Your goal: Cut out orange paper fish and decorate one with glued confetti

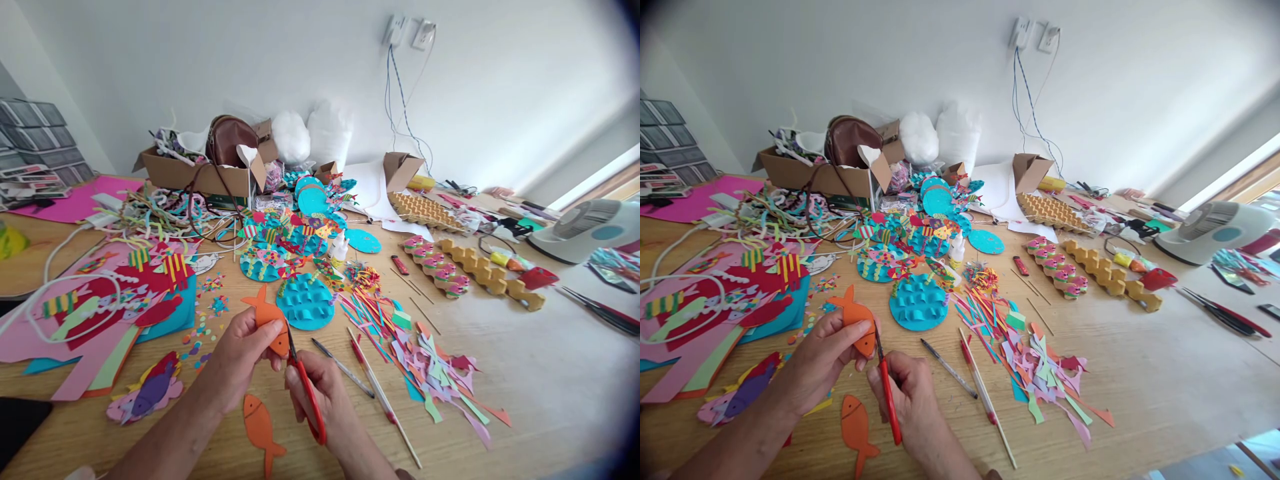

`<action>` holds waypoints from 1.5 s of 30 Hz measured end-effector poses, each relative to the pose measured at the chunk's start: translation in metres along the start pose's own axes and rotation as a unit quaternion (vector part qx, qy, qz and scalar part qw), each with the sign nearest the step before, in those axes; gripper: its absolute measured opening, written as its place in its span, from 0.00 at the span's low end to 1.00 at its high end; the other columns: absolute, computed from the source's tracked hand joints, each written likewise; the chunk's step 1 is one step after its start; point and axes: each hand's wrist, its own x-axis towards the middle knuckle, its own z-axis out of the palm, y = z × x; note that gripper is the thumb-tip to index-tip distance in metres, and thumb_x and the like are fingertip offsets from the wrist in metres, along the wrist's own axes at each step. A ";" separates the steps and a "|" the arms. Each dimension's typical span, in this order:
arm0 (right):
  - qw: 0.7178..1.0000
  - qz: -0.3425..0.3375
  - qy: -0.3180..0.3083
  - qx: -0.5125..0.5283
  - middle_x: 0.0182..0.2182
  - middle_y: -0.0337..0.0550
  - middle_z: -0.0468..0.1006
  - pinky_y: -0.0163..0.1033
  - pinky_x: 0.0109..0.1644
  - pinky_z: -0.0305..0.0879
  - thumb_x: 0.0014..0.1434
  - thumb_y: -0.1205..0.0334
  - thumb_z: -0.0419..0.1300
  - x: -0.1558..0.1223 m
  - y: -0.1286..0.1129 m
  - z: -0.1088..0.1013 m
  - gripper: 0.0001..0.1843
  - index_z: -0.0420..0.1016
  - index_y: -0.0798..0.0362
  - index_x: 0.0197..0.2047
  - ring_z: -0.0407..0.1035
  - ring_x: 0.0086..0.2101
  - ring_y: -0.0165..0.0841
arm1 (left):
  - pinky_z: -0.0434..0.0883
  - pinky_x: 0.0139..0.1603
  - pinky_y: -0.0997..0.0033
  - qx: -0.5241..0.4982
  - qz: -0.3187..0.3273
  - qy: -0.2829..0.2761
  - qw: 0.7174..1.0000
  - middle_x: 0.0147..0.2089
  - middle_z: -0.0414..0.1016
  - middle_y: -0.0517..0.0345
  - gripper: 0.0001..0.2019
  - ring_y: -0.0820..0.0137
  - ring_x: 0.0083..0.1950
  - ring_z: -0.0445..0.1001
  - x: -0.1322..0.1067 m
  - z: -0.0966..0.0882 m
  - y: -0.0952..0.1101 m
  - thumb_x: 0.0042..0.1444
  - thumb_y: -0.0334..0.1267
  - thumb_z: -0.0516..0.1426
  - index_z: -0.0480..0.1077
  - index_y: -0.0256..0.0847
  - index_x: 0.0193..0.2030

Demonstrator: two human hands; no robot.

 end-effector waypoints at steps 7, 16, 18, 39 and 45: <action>1.000 0.001 -0.001 0.009 0.13 0.30 0.55 0.28 0.16 0.45 0.54 0.38 0.50 0.000 0.001 0.000 0.26 0.59 0.53 0.22 0.49 0.14 0.22 | 0.63 0.19 0.79 -0.002 0.000 -0.001 1.000 0.19 0.69 0.64 0.08 0.77 0.19 0.65 -0.001 -0.002 -0.002 0.48 0.39 0.59 0.68 0.36 0.27; 0.999 -0.002 0.008 -0.034 0.15 0.30 0.50 0.30 0.18 0.43 0.54 0.41 0.51 0.001 0.007 0.000 0.25 0.54 0.52 0.19 0.46 0.17 0.23 | 0.64 0.18 0.79 0.019 -0.006 -0.006 1.000 0.19 0.69 0.64 0.08 0.77 0.20 0.65 0.002 -0.007 -0.001 0.48 0.39 0.58 0.67 0.37 0.25; 0.999 -0.005 0.006 -0.040 0.15 0.30 0.50 0.30 0.19 0.42 0.55 0.43 0.51 0.001 0.009 -0.001 0.24 0.54 0.52 0.19 0.46 0.18 0.23 | 0.64 0.18 0.79 0.027 -0.009 -0.004 1.000 0.19 0.69 0.64 0.08 0.76 0.20 0.65 0.002 -0.007 -0.001 0.47 0.39 0.58 0.67 0.37 0.25; 0.998 -0.005 0.007 -0.061 0.16 0.30 0.48 0.31 0.20 0.42 0.56 0.47 0.50 0.000 0.004 -0.002 0.21 0.53 0.51 0.19 0.46 0.19 0.24 | 0.63 0.18 0.78 0.041 -0.024 -0.010 0.999 0.19 0.70 0.62 0.08 0.75 0.20 0.66 0.001 -0.008 -0.002 0.46 0.39 0.58 0.66 0.37 0.24; 0.997 -0.011 0.011 -0.080 0.16 0.31 0.50 0.31 0.20 0.42 0.57 0.50 0.50 0.000 0.006 -0.002 0.20 0.56 0.52 0.19 0.47 0.18 0.24 | 0.63 0.19 0.79 0.031 -0.026 -0.015 0.999 0.20 0.70 0.62 0.08 0.75 0.21 0.66 0.001 -0.008 -0.003 0.47 0.40 0.58 0.67 0.37 0.25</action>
